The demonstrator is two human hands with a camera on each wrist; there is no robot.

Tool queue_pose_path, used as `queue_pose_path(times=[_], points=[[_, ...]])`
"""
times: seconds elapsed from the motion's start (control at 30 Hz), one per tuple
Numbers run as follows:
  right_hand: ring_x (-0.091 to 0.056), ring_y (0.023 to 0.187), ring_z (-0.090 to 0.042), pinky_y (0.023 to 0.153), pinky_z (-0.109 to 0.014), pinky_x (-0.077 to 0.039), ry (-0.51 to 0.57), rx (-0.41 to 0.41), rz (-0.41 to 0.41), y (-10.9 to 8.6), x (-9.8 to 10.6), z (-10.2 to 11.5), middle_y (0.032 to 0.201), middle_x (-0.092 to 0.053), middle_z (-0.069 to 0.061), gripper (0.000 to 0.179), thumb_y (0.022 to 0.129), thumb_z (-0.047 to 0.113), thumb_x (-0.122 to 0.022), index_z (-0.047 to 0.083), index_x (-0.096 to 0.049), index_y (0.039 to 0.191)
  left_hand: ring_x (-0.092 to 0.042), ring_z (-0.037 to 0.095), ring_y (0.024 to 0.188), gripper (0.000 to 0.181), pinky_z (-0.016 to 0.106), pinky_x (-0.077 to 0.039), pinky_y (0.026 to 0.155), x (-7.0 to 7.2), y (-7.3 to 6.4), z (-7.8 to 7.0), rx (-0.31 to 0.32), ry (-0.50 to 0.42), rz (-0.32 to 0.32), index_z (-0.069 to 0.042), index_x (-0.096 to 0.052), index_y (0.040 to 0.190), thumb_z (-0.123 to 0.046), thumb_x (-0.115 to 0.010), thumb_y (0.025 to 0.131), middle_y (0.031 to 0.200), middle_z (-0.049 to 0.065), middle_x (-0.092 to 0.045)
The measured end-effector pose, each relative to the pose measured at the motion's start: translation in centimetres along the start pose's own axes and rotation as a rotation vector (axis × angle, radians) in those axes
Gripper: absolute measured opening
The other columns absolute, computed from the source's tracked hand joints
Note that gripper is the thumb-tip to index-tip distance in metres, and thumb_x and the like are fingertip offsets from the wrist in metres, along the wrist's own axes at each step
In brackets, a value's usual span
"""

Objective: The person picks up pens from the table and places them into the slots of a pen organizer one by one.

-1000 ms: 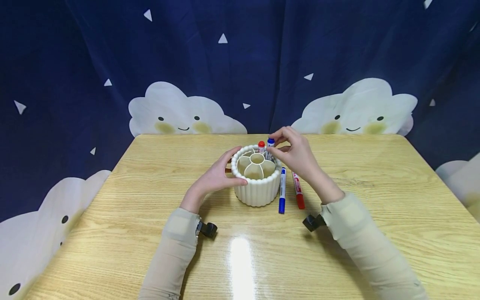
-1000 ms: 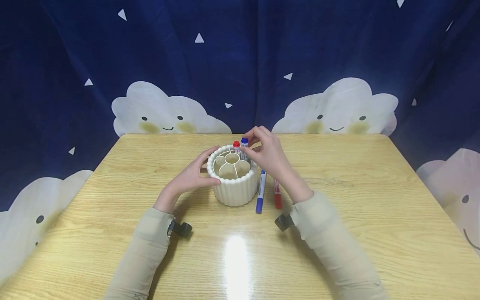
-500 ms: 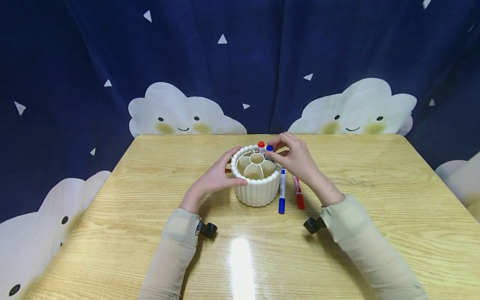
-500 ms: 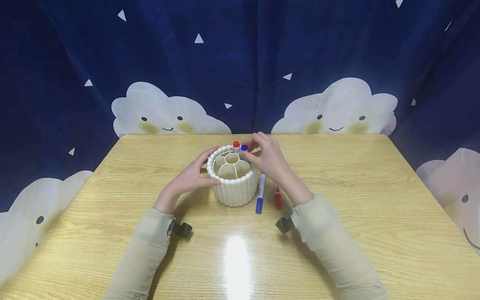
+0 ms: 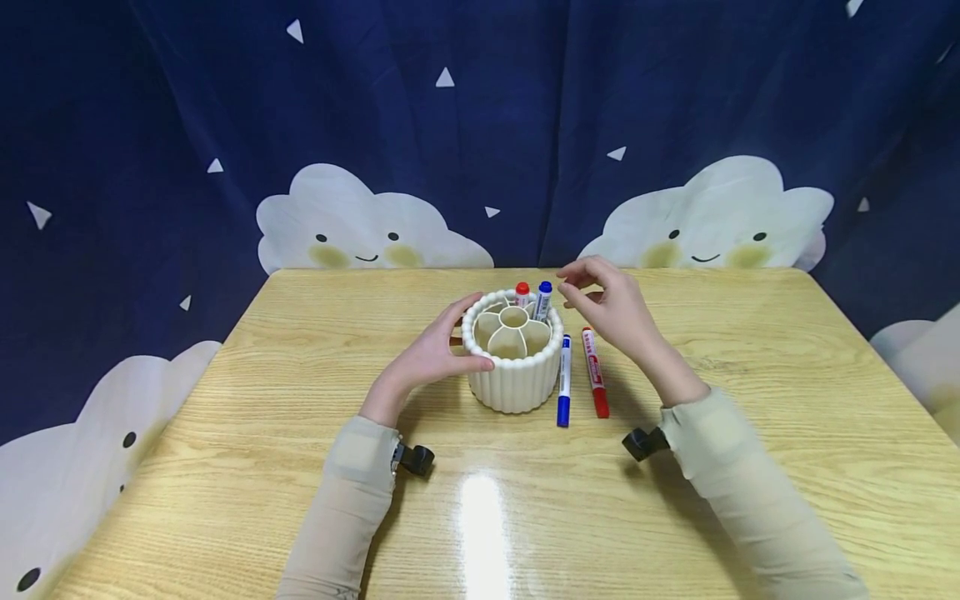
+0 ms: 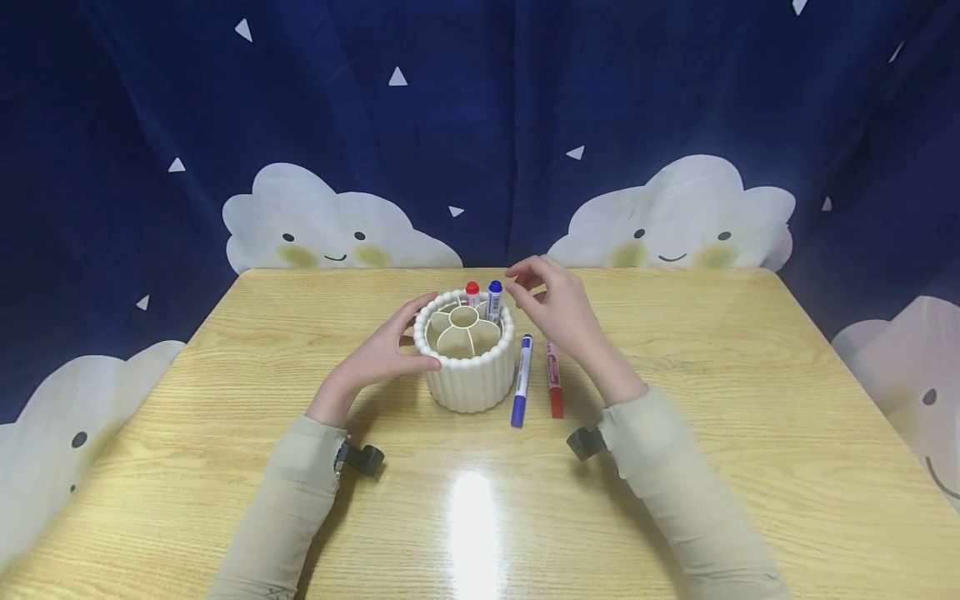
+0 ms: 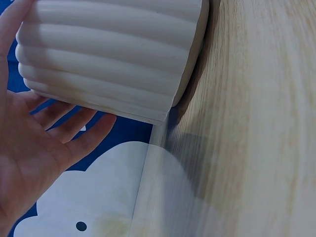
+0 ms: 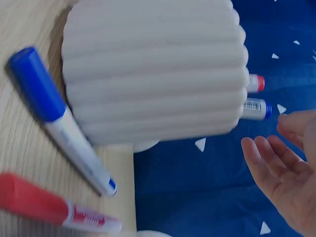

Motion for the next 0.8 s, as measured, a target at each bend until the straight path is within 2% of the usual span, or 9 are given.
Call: queue_pose_path(times=[0.13, 0.37, 0.53, 0.6, 0.77, 0.8], points=[[-0.062, 0.073, -0.018, 0.062, -0.019, -0.052, -0.031, -0.028, 0.016, -0.1, 0.4, -1.3, 0.09, -0.061, -0.006, 0.021, 0.088, 0.017, -0.059, 0.006, -0.061, 0.106, -0.033, 0.018, 0.127, 0.097, 0.049, -0.025, 0.107, 0.0, 0.0, 0.0, 0.002, -0.001, -0.001, -0.031, -0.023, 0.143, -0.036, -0.081, 0.065, 0.144, -0.003, -0.03], [-0.062, 0.079, -0.025, 0.066, -0.035, -0.051, -0.154, -0.063, 0.075, -0.5, 0.4, -4.0, 0.091, -0.063, -0.012, 0.021, 0.087, 0.012, -0.059, 0.002, -0.06, 0.105, -0.032, 0.019, 0.129, 0.098, 0.048, -0.025, 0.107, 0.0, 0.0, 0.1, 0.002, -0.001, -0.001, -0.032, -0.023, 0.143, -0.037, -0.081, 0.064, 0.144, -0.003, -0.029], [-0.06, 0.081, -0.026, 0.068, -0.034, -0.048, -0.203, -0.179, 0.193, -0.8, -0.3, -6.2, 0.091, -0.062, -0.013, 0.027, 0.086, 0.014, -0.06, 0.002, -0.059, 0.11, -0.032, 0.017, 0.128, 0.098, 0.046, -0.025, 0.107, 0.0, 0.0, 0.1, 0.004, 0.01, -0.007, -0.031, -0.023, 0.143, -0.038, -0.081, 0.064, 0.145, -0.004, -0.029], [-0.059, 0.081, -0.025, 0.066, -0.031, -0.047, -0.218, -0.225, 0.244, -1.0, -0.7, -7.2, 0.091, -0.061, -0.013, 0.03, 0.085, 0.015, -0.06, 0.002, -0.058, 0.112, -0.032, 0.018, 0.128, 0.097, 0.047, -0.025, 0.107, 0.0, -0.2, -0.4, 0.008, 0.008, -0.003, -0.029, -0.023, 0.143, -0.036, -0.08, 0.065, 0.145, -0.002, -0.029], [-0.058, 0.068, -0.019, 0.059, -0.027, -0.046, -0.226, -0.305, 0.35, -1.5, -1.7, -9.2, 0.092, -0.059, -0.015, 0.039, 0.084, 0.016, -0.061, -0.001, -0.054, 0.118, -0.032, 0.019, 0.128, 0.097, 0.048, -0.025, 0.107, 0.0, -0.2, -0.4, 0.005, 0.001, -0.002, -0.028, -0.023, 0.143, -0.036, -0.08, 0.065, 0.145, -0.002, -0.029], [-0.058, 0.065, -0.018, 0.058, -0.026, -0.046, -0.23, -0.315, 0.369, -1.6, -1.9, -9.4, 0.092, -0.059, -0.016, 0.041, 0.083, 0.017, -0.062, -0.002, -0.053, 0.119, -0.033, 0.018, 0.128, 0.098, 0.048, -0.026, 0.107, 0.0, 0.0, 0.0, -0.002, 0.002, -0.007, -0.03, -0.023, 0.143, -0.038, -0.081, 0.064, 0.144, -0.003, -0.03]])
Point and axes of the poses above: each hand's wrist, its own y-axis towards the middle knuckle, its own x-axis out of the back of the hand, z = x × y, the point moved 5 cm from there along y, towards the middle knuckle
